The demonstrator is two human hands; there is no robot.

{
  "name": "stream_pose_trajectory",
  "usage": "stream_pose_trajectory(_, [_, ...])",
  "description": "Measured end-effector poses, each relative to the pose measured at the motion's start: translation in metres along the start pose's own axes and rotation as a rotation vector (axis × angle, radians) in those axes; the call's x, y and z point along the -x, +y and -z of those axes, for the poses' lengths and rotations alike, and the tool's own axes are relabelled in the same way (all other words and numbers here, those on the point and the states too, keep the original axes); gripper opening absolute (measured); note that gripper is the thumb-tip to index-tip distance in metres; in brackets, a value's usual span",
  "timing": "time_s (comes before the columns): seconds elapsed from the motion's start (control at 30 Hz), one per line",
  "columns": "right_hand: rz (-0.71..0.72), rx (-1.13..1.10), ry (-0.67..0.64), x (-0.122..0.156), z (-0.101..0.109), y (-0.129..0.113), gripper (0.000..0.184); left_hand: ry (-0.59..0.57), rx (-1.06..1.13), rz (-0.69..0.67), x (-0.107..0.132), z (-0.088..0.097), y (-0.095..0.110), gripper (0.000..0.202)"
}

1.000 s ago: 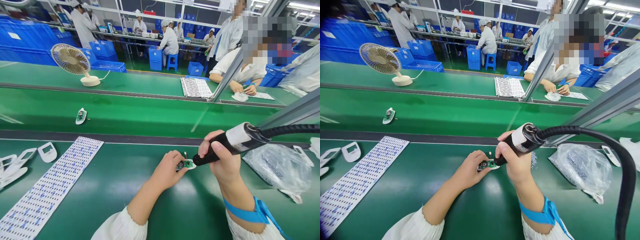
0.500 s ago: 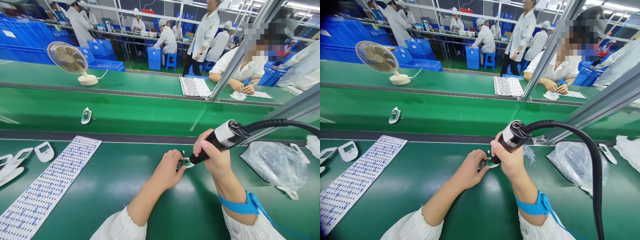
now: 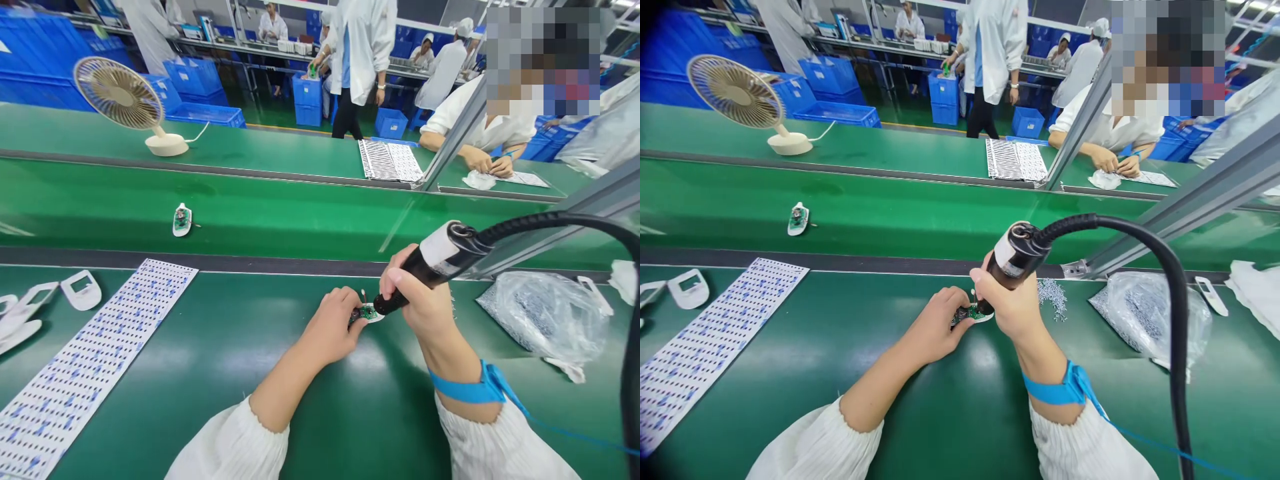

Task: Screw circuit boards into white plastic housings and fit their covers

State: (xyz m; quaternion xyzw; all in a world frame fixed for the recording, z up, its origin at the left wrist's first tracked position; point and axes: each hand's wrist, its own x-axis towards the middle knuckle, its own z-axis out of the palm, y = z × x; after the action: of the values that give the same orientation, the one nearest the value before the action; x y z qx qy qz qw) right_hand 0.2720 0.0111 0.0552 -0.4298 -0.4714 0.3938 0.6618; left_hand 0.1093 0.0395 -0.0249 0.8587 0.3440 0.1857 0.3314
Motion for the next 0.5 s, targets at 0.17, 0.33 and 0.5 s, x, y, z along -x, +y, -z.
stream_pose_trajectory(0.17, [-0.014, -0.019, -0.011, -0.007, 0.005, -0.001, 0.021, 0.023, 0.002, -0.025, 0.0, -0.001, -0.003, 0.013])
stream_pose_trajectory(0.33, [0.168, -0.157, 0.159, -0.013, 0.031, -0.035, 0.025, 0.04, -0.019, -0.026, 0.003, 0.008, -0.004, 0.019])
stream_pose_trajectory(0.5, [0.224, -0.071, 0.318, -0.019, 0.07, -0.048, 0.02, 0.048, -0.101, 0.036, 0.019, 0.026, -0.01, 0.061])
